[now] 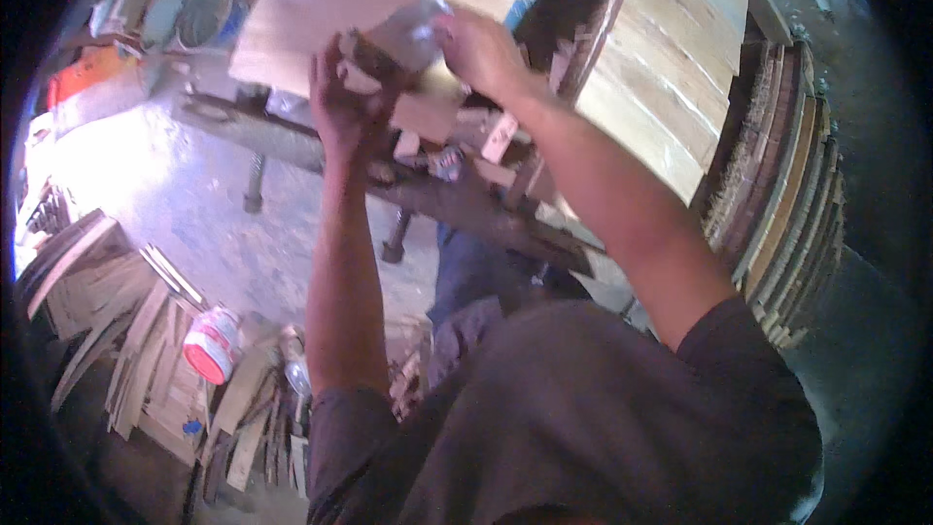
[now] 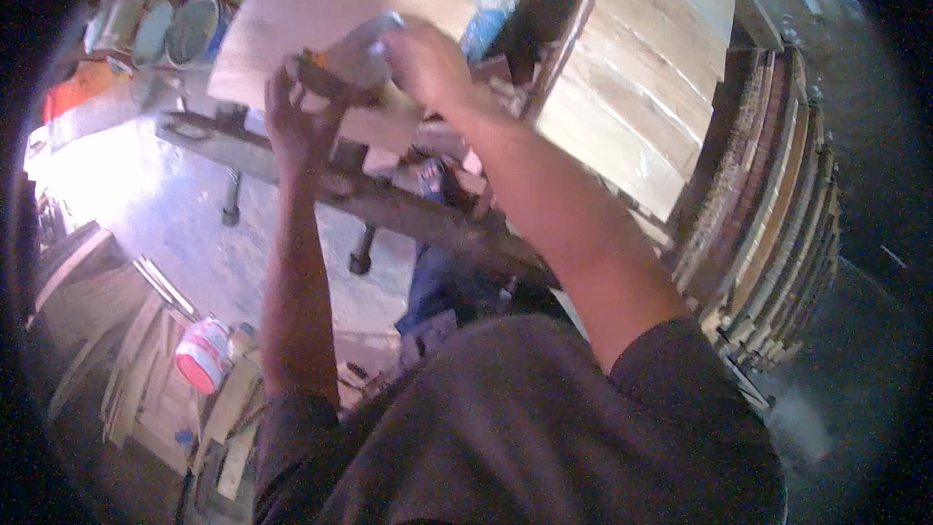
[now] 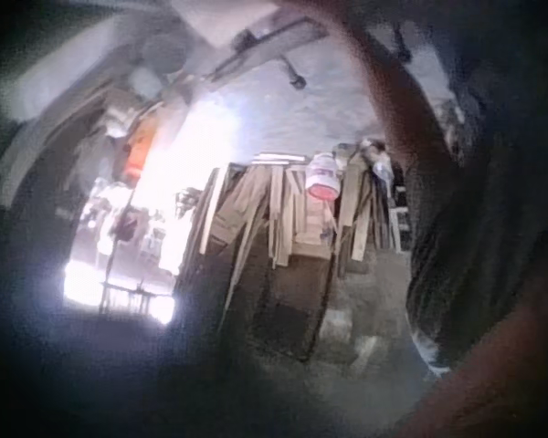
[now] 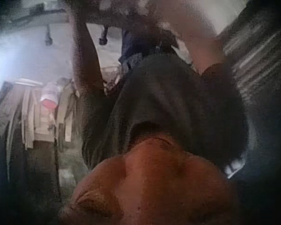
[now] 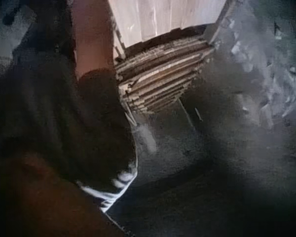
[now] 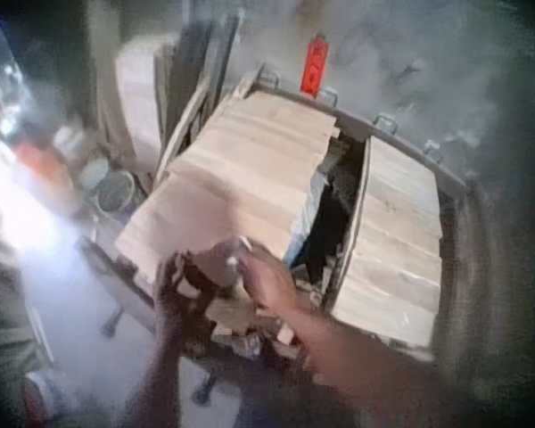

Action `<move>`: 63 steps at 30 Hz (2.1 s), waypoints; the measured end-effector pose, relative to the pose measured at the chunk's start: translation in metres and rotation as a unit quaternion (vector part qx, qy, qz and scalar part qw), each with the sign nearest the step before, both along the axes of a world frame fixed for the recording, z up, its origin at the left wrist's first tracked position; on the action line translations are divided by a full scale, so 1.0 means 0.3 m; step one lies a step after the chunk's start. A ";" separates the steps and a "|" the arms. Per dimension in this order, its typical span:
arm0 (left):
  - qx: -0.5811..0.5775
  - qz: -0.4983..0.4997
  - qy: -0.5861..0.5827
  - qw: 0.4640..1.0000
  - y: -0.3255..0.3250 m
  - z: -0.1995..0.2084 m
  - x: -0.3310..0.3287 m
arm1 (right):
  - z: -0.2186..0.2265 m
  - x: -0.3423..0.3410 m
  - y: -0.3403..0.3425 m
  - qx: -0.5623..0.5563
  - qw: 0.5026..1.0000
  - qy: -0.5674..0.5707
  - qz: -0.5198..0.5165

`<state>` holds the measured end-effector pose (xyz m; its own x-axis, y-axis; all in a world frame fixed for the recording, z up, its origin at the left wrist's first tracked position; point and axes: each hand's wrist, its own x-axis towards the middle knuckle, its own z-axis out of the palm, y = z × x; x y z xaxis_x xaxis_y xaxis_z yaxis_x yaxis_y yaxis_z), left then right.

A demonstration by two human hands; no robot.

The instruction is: The person picks up thin wooden planks from a pile and places them onto a stack on a workbench. The person repeatedly lifts and aligns each plank before adding it to the growing stack.

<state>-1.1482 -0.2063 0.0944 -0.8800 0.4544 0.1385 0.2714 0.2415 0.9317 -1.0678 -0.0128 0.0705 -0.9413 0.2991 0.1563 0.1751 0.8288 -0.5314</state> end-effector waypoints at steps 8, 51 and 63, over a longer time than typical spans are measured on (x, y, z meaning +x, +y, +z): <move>0.027 0.018 0.030 0.999 -0.016 -0.044 -0.003 | 0.181 -0.033 0.069 0.037 0.977 -0.083 0.193; -0.194 -0.375 -0.118 0.899 0.383 -0.423 0.676 | 0.012 1.016 -0.035 -0.142 0.886 0.142 -0.419; -0.123 -0.401 0.087 0.904 0.376 -0.493 0.661 | 0.067 1.355 0.066 -0.043 0.856 0.004 -0.516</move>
<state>-0.9500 -0.0933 -0.0534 -0.2296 0.9719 0.0518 0.5879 0.0960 0.8032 -0.6613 0.0070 0.0906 -0.1690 0.9808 0.0971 0.7862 0.1936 -0.5868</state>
